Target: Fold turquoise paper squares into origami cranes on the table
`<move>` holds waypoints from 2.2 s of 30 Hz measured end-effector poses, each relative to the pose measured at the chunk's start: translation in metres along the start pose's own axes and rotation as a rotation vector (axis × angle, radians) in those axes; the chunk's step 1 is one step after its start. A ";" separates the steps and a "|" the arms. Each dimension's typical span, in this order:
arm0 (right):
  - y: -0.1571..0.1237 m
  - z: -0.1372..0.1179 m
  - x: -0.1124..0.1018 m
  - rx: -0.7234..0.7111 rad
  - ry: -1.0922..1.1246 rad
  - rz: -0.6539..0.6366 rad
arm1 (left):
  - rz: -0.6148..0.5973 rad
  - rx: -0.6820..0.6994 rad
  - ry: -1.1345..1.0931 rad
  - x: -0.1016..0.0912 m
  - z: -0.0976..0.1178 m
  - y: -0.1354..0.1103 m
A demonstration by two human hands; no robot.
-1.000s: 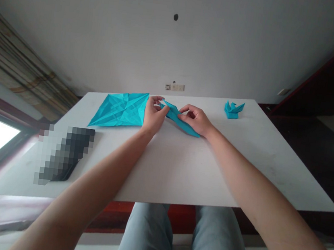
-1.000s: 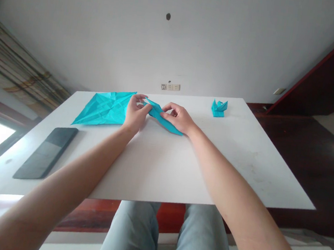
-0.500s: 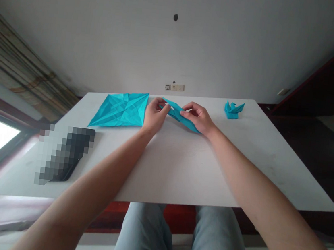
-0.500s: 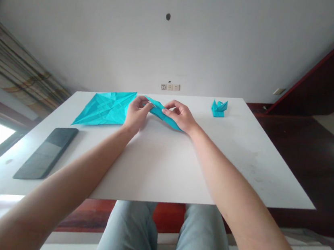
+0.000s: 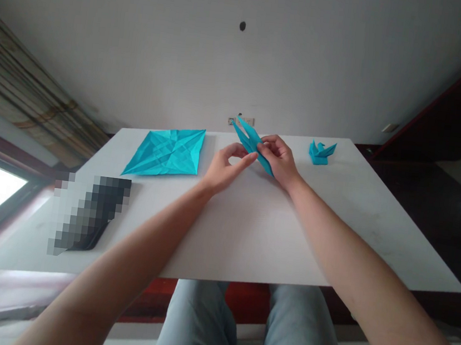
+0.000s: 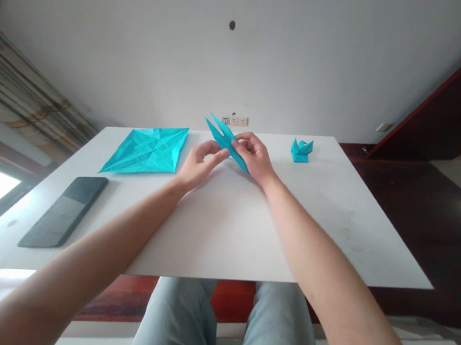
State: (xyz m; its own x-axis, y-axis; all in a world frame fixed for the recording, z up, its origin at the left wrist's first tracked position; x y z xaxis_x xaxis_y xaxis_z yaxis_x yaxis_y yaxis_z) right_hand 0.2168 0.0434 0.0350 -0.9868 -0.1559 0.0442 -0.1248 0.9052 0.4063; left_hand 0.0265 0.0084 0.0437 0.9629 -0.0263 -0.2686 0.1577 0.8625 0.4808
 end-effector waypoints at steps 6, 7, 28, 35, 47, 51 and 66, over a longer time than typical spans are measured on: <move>-0.001 -0.014 0.011 -0.126 0.004 -0.050 | 0.070 0.061 -0.098 0.003 0.001 0.001; -0.001 -0.018 0.013 -0.141 0.014 -0.058 | 0.087 0.062 -0.124 0.002 0.000 0.003; -0.008 -0.005 0.025 -0.018 -0.035 -0.267 | 0.125 -0.159 -0.322 -0.002 -0.013 0.007; -0.010 -0.016 0.021 0.056 0.004 -0.230 | 0.063 -0.139 -0.294 0.000 -0.010 0.007; -0.005 -0.003 0.025 0.071 0.035 -0.196 | 0.118 -0.157 -0.265 -0.002 -0.014 0.005; -0.003 -0.005 0.020 0.049 0.054 -0.128 | 0.048 -0.137 -0.346 0.001 -0.014 0.007; -0.004 -0.006 0.021 0.010 0.102 -0.116 | 0.126 -0.186 -0.274 -0.004 -0.018 0.008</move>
State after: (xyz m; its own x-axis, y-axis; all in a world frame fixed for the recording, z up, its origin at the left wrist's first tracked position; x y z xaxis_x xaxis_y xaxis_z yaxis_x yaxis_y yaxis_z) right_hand 0.1972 0.0345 0.0403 -0.9501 -0.2985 0.0904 -0.2386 0.8824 0.4054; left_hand 0.0201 0.0244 0.0339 0.9992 -0.0263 0.0289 0.0153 0.9442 0.3290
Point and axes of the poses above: each hand's wrist, its own y-axis towards the middle knuckle, its own x-axis out of the palm, z = x × y, the point moved 4 cm from there along y, towards the middle knuckle, and after that the axes turned 1 degree about y, right-handed, at the moved point
